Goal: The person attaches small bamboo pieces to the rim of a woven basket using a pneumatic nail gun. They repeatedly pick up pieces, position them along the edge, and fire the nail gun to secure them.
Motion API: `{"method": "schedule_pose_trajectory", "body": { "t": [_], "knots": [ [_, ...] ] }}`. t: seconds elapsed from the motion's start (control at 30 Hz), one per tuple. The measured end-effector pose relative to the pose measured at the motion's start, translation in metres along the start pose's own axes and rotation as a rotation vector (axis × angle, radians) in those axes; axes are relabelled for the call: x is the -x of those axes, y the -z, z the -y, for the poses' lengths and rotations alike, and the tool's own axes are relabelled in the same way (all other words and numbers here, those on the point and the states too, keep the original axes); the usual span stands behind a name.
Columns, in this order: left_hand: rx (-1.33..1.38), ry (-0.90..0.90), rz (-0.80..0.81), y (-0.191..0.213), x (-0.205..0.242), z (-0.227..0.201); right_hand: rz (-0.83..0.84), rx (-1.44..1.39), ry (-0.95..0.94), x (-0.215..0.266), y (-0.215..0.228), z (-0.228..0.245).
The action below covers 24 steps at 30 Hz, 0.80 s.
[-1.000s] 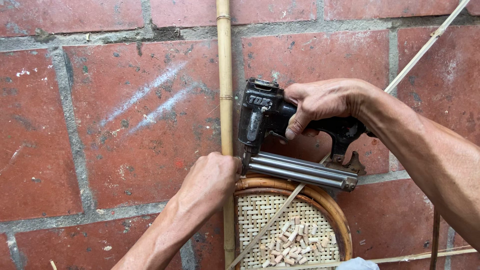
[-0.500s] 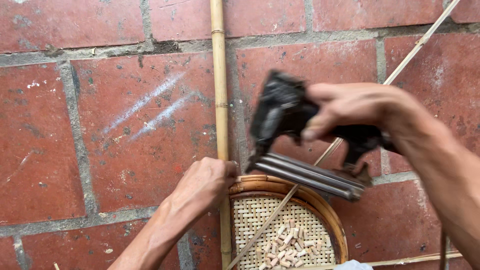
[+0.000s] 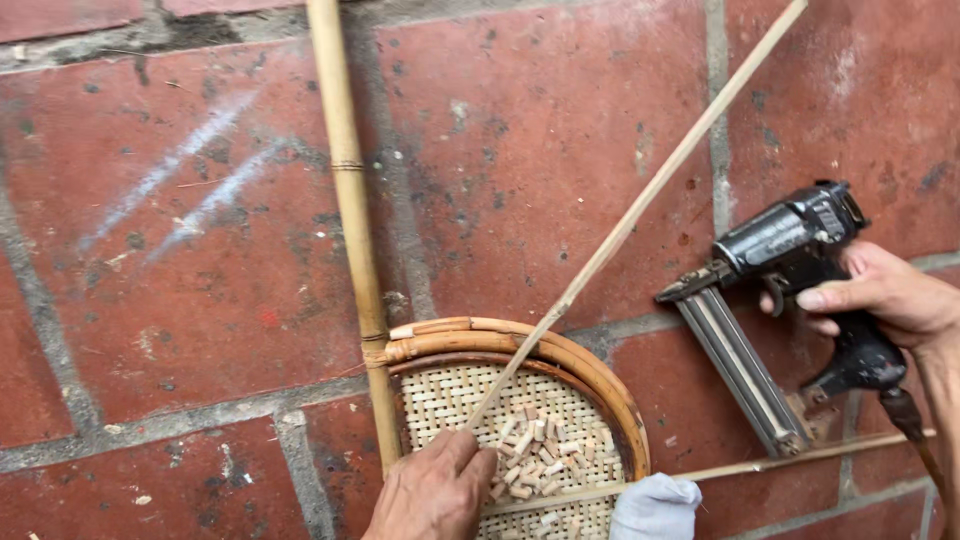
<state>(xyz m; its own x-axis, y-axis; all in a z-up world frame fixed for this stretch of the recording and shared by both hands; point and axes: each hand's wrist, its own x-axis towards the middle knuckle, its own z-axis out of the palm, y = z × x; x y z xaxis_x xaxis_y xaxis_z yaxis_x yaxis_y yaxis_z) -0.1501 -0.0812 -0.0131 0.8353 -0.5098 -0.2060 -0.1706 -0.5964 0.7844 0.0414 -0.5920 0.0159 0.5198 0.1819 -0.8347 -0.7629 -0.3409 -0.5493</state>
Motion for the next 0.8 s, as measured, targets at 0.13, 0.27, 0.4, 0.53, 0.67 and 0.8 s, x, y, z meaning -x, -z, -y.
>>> {"method": "schedule_pose_trajectory", "body": {
  "t": [0.13, 0.27, 0.4, 0.53, 0.67, 0.8],
  "knots": [
    [-0.035, -0.072, 0.003, -0.025, 0.007, 0.005, -0.045, 0.018, 0.034, -0.005, -0.018, 0.002],
    [-0.106, -0.078, -0.017, -0.042, -0.003, -0.014, -0.034, 0.003, 0.094, -0.012, -0.036, 0.016],
    [-0.17, 0.032, 0.046, -0.054, -0.014, -0.02, -0.028, -0.013, 0.141, -0.014, -0.035, 0.007],
    [0.167, 0.177, 0.026, -0.052, -0.002, -0.024, 0.017, -0.064, 0.17, -0.019, -0.008, -0.024],
    [0.283, 0.08, 0.0, 0.001, -0.002, -0.019, -0.048, 0.041, 0.124, -0.037, 0.006, -0.045],
    [0.138, 0.01, -0.075, 0.083, -0.038, 0.014, -0.481, 0.457, 0.028, -0.04, -0.005, -0.047]
  ]
}}
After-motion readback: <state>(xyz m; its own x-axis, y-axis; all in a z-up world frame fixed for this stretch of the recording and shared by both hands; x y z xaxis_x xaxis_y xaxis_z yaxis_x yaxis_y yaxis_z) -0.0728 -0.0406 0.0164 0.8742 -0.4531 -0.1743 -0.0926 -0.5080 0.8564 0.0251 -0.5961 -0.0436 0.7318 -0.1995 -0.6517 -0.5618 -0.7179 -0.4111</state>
